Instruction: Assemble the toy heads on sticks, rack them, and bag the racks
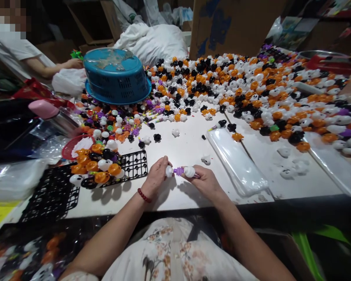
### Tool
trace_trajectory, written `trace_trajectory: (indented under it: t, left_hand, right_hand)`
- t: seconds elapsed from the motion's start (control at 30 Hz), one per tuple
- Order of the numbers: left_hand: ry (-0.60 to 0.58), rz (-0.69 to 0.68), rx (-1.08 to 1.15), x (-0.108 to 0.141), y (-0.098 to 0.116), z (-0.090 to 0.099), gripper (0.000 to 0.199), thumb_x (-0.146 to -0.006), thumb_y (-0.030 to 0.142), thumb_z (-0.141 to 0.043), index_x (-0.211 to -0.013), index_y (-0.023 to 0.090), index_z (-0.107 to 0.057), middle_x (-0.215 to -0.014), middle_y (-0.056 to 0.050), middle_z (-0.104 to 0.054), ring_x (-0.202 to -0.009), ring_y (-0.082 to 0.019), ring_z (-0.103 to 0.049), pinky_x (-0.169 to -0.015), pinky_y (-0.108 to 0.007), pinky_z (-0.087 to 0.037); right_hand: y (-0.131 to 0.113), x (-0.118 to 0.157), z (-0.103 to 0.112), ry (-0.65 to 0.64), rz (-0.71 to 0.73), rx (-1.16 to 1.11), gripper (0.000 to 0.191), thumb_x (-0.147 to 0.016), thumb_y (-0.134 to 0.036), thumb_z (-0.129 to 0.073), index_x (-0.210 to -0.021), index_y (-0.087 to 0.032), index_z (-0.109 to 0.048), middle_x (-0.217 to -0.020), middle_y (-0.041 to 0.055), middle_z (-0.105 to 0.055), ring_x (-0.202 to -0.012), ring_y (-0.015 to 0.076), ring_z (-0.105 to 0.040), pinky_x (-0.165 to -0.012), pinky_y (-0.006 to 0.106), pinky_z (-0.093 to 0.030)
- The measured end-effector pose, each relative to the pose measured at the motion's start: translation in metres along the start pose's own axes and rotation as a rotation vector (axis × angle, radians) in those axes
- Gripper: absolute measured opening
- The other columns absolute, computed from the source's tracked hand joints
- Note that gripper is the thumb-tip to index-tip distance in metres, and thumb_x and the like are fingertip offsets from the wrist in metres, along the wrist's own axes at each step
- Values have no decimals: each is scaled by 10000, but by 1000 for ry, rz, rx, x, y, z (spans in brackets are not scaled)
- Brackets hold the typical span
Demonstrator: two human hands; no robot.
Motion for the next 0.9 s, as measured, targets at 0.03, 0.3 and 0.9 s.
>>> trace_trajectory:
  t: [0.03,0.3,0.9]
  left_hand:
    - [13,-22,-24,0,-1,0,531,-908,690,-428,-770,196,-565,-577,32,-525,-487,-103,-412,-494,-241,-337]
    - [77,-198,-382,11,6,-3,464,-981,570,-347,-766,209,-544,-618,28,-504,-565,-126,-454,-565,-261,-332]
    - [18,-20,-333,6,-5,-23,550,-956,623,-314,-632,214,-487,-608,0,-521,-608,-162,-471,-611,-310,-345]
  right_hand:
    - [-1,1,0,-2,10,36,183,-832,-367,-687,-889,-218,-779,-736,11,-629,-687,161,-565,-622,278,-399]
    - [-4,4,-3,-48,31,207,135,-821,-239,-649,-864,-241,-777,-737,13,-654,-679,162,-583,-623,273,-394]
    - [17,6,-29,-72,-136,-39,160,-785,-247,-630,-642,-187,-667,-636,13,-620,-599,162,-575,-550,272,-434]
Point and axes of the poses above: each hand's wrist, its own x-axis away from the middle knuckle, its own z-axis out of the back of the hand, y = z × x, the point moved 3 cm from there along -x, towards the middle knuckle
